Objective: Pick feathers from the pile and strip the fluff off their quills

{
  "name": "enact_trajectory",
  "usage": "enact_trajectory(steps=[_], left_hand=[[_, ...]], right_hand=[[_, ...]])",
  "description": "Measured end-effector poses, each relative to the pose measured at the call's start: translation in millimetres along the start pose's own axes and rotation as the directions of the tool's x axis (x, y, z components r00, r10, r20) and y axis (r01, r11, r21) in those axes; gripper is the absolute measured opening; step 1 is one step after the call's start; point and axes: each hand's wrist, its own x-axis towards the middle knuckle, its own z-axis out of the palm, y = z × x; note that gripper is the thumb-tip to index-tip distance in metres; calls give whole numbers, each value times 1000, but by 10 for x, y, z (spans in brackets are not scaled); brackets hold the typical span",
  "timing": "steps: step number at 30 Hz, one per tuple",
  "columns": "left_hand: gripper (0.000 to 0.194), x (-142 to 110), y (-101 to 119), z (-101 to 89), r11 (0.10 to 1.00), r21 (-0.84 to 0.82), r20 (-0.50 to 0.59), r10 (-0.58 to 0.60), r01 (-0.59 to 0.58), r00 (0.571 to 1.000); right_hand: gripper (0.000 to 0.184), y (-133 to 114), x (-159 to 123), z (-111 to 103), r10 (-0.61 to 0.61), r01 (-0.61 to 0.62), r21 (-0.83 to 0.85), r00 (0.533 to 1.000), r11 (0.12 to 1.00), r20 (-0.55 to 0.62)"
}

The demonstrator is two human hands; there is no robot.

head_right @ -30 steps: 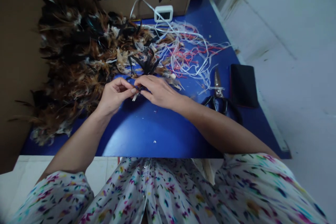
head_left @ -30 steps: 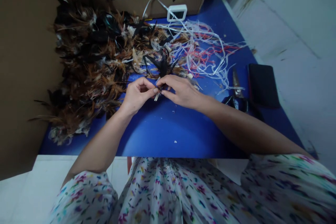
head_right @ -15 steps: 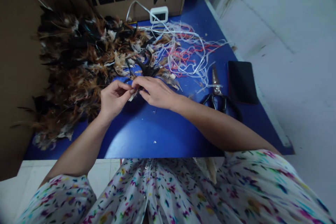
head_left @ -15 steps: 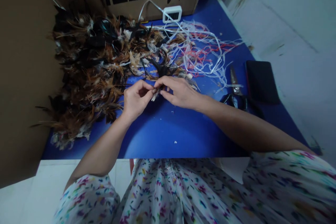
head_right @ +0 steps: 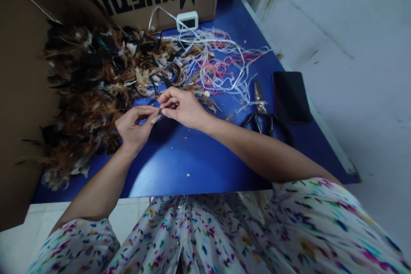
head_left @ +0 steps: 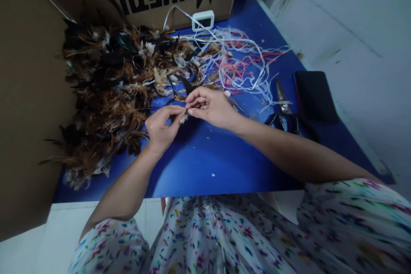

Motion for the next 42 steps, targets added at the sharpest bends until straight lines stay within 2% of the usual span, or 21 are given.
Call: enact_trajectory(steps=[3, 7, 13, 17, 20, 24, 33, 42], left_hand=[[5, 9, 4, -5, 998, 30, -14, 53, -53, 998], [4, 17, -4, -15, 981, 53, -10, 188, -188, 982], [5, 8, -18, -16, 978, 59, 26, 198, -200, 980], [4, 16, -17, -12, 923, 112, 1, 370, -368, 929], [3, 30, -22, -1, 900, 155, -12, 415, -408, 910], [4, 39, -21, 20, 906, 157, -31, 403, -393, 915], [7, -4, -32, 59, 955, 74, -83, 292, -287, 953], [13, -38, -39, 54, 968, 50, -80, 249, -245, 965]], right_hand=[[27, -26, 1, 6, 49, -48, 70, 999, 996, -12], [29, -26, 2, 20, 88, -84, 150, 996, 985, -19], [30, -29, 1, 43, 114, -106, 162, 993, 981, -39], [28, -43, -3, 60, 85, -77, 133, 995, 988, -56], [25, -42, -3, 70, 57, -49, 118, 996, 992, -71], [22, -49, -3, 75, 42, -34, 101, 996, 994, -76], [22, -36, -8, 63, 28, -22, 75, 997, 997, -75], [21, -48, -14, 67, -3, 7, 43, 996, 999, -85]])
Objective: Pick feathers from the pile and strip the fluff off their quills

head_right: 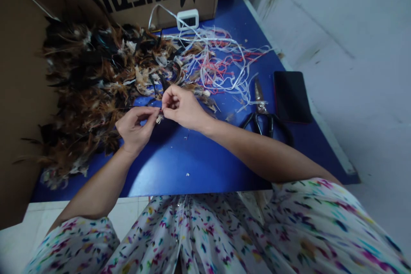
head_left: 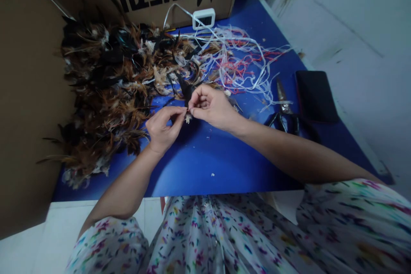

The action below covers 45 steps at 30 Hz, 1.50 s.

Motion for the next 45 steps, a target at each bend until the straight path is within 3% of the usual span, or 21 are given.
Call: enact_trajectory(steps=[8, 19, 28, 32, 38, 42, 45], left_hand=[[12, -13, -11, 4, 998, -39, -22, -47, 46, 999], [18, 5, -17, -16, 999, -53, -12, 10, -10, 1000], [17, 26, 17, -41, 999, -41, 0, 29, -29, 1000], [11, 29, 26, -44, 999, 5, 8, 33, -33, 999], [16, 42, 62, -36, 999, 5, 46, 39, -40, 998], [20, 49, 73, -28, 998, -34, 46, 45, -43, 998], [16, 37, 72, -23, 998, -57, 54, -4, 7, 999]], right_hand=[[19, -10, -7, -6, -43, 43, -37, 999, 998, -7], [17, -27, 6, -34, -78, 77, -60, 997, 995, -15], [17, -79, -18, -71, -188, 173, -259, 981, 950, -37], [15, -94, -42, -97, -328, 305, -452, 944, 838, 29], [17, -49, -46, -138, -527, 502, -637, 832, 585, 172], [19, -2, -35, -181, -566, 567, -730, 768, 382, 300], [19, 10, -27, -209, -562, 587, -753, 745, 298, 358]])
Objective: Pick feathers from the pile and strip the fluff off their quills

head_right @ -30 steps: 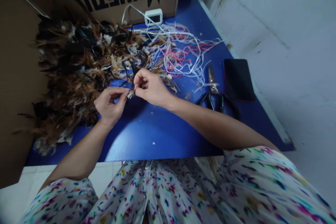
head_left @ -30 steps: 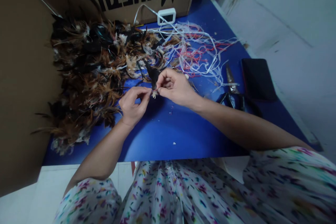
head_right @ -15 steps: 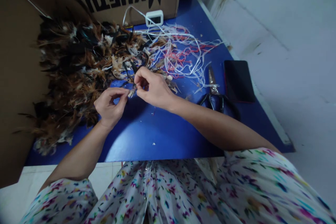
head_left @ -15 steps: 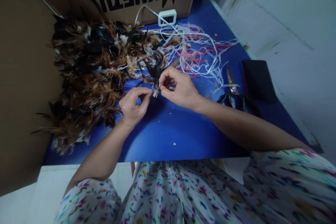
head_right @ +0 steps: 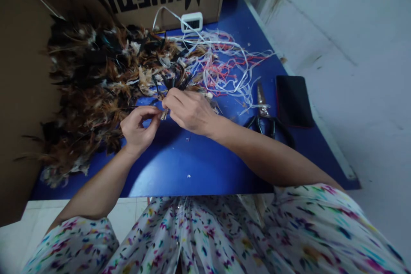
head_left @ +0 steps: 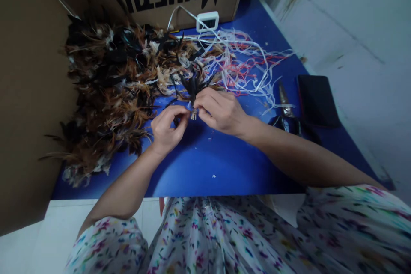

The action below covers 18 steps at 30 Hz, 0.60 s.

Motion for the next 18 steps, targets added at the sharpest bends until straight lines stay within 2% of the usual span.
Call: enact_trajectory(steps=[4, 9, 14, 18], left_hand=[[4, -18, 16, 12, 980, -75, 30, -181, 182, 983], [7, 13, 80, 29, 893, -250, 100, -361, 375, 927], [17, 51, 123, 38, 811, -331, 142, -462, 482, 875], [17, 59, 137, 37, 766, -369, 158, -507, 527, 847]], right_hand=[[19, 9, 6, -20, -27, 27, -37, 1000, 999, -8], [18, 1, 5, -31, -56, 55, -30, 997, 998, -54], [17, 3, -12, -20, -14, 13, -16, 1000, 1000, -27], [17, 14, -19, -12, -32, 31, -13, 999, 999, -40]])
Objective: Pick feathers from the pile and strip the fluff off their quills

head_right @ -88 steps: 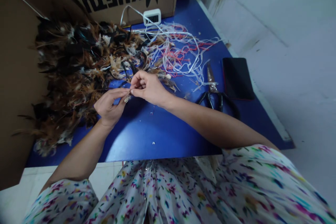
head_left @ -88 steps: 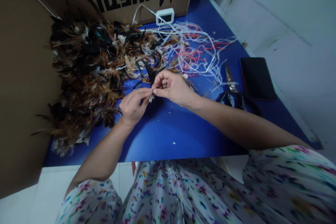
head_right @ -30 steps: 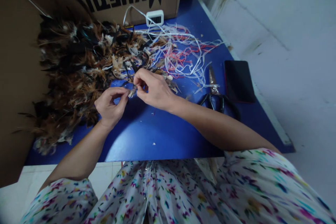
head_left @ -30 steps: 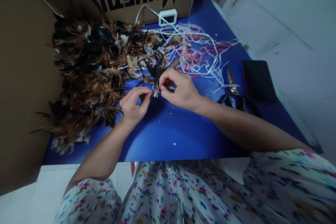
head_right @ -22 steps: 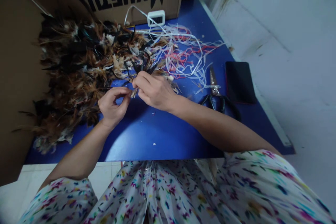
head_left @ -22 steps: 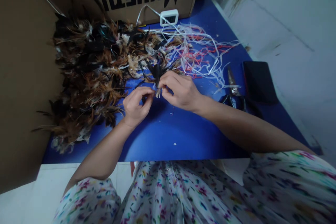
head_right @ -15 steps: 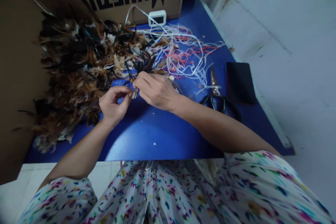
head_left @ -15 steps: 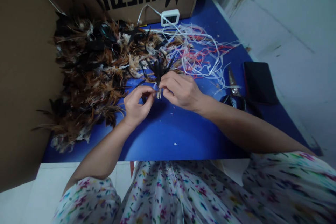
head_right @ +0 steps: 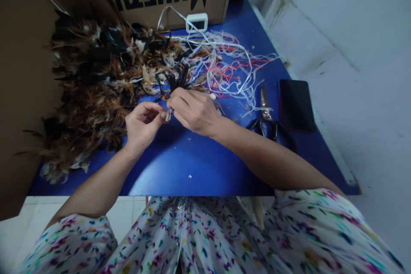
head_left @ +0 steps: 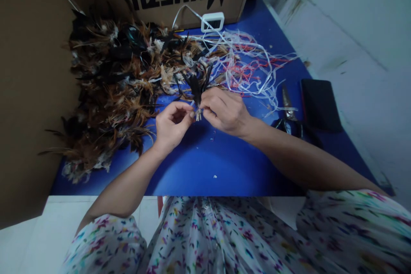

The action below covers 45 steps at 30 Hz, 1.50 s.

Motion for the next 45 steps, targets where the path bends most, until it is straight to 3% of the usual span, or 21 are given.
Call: enact_trajectory(steps=[5, 9, 15, 22, 32, 36, 45], left_hand=[[14, 12, -1, 2, 998, -40, 10, -50, 50, 999], [13, 27, -37, 0, 991, -81, 44, -106, 109, 993], [15, 37, -44, 6, 954, -175, 91, -229, 242, 969], [23, 47, 17, 22, 879, -301, 140, -344, 371, 928], [31, 52, 4, 12, 822, -353, 163, -416, 447, 895], [30, 58, 7, 21, 848, -322, 151, -393, 421, 907], [28, 72, -69, 13, 913, -252, 144, -293, 321, 945]], right_hand=[[17, 12, -1, 5, 0, 1, 25, 1000, 1000, -15], [15, -11, 2, 20, 80, -80, 73, 997, 994, 9], [17, -88, 5, 62, 229, -211, 218, 971, 953, -61], [21, -135, -8, 94, 182, -136, 288, 973, 948, -141], [20, -130, -3, 103, 234, -175, 369, 965, 913, -120], [16, -125, -5, 122, 367, -304, 470, 929, 829, -46], [17, -112, 41, 184, 628, -548, 674, 762, 495, 158]])
